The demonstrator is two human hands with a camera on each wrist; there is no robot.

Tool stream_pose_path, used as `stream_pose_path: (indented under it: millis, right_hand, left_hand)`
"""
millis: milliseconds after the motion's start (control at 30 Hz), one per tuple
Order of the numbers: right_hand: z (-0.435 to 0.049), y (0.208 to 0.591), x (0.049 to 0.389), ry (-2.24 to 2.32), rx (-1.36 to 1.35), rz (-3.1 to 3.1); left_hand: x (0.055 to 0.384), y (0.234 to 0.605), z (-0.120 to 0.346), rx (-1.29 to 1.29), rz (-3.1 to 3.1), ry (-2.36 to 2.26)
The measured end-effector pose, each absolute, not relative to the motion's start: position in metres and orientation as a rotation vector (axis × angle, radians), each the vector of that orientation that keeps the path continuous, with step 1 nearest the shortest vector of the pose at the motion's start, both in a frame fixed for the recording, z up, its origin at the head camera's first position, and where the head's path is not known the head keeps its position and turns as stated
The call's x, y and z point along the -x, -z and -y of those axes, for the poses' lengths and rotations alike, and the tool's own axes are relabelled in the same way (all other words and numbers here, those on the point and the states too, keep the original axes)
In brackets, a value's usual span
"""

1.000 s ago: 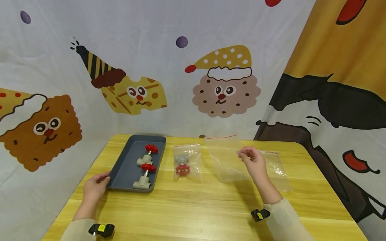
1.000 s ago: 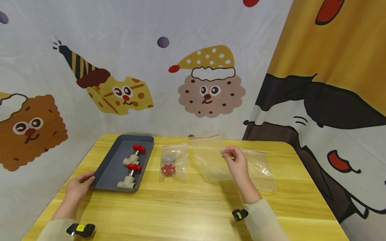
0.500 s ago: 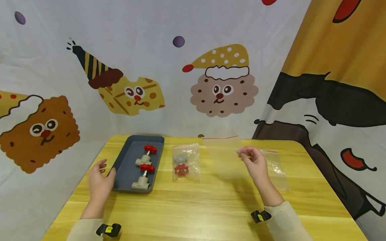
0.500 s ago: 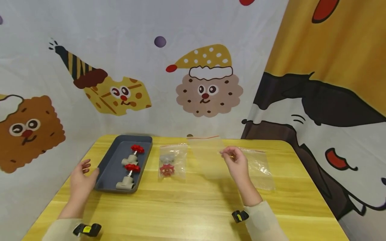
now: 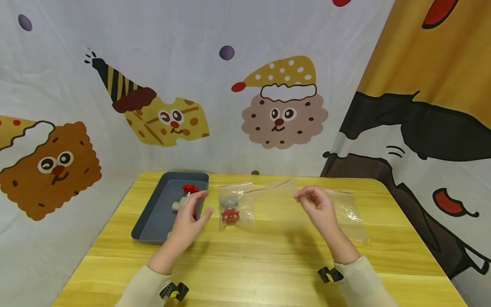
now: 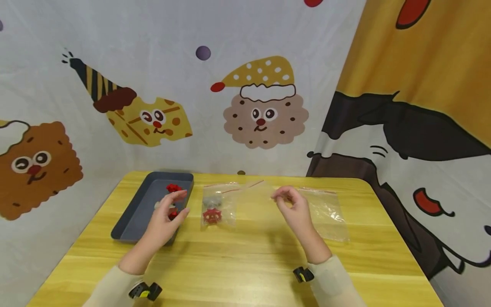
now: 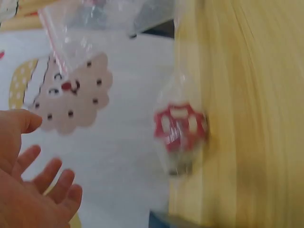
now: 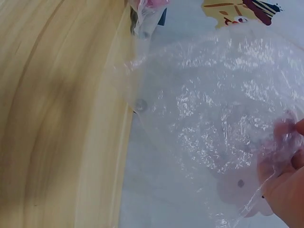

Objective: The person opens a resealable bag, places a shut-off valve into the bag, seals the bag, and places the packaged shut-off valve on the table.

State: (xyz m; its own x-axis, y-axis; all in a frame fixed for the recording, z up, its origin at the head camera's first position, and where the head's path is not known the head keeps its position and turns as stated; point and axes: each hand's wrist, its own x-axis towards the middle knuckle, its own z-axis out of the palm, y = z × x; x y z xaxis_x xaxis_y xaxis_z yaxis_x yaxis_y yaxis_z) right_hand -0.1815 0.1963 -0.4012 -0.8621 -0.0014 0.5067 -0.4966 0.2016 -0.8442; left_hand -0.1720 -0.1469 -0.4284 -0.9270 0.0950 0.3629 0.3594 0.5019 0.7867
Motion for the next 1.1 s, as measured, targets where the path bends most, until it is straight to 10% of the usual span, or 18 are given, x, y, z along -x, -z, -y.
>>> stream_pose_path:
  millis: [1100]
  right_hand:
    - [-0.181,0.420,0.185,-1.440,-0.561,2.492]
  left_hand:
    - [0.158,0.432,0.071,0.839,2.617,1.835]
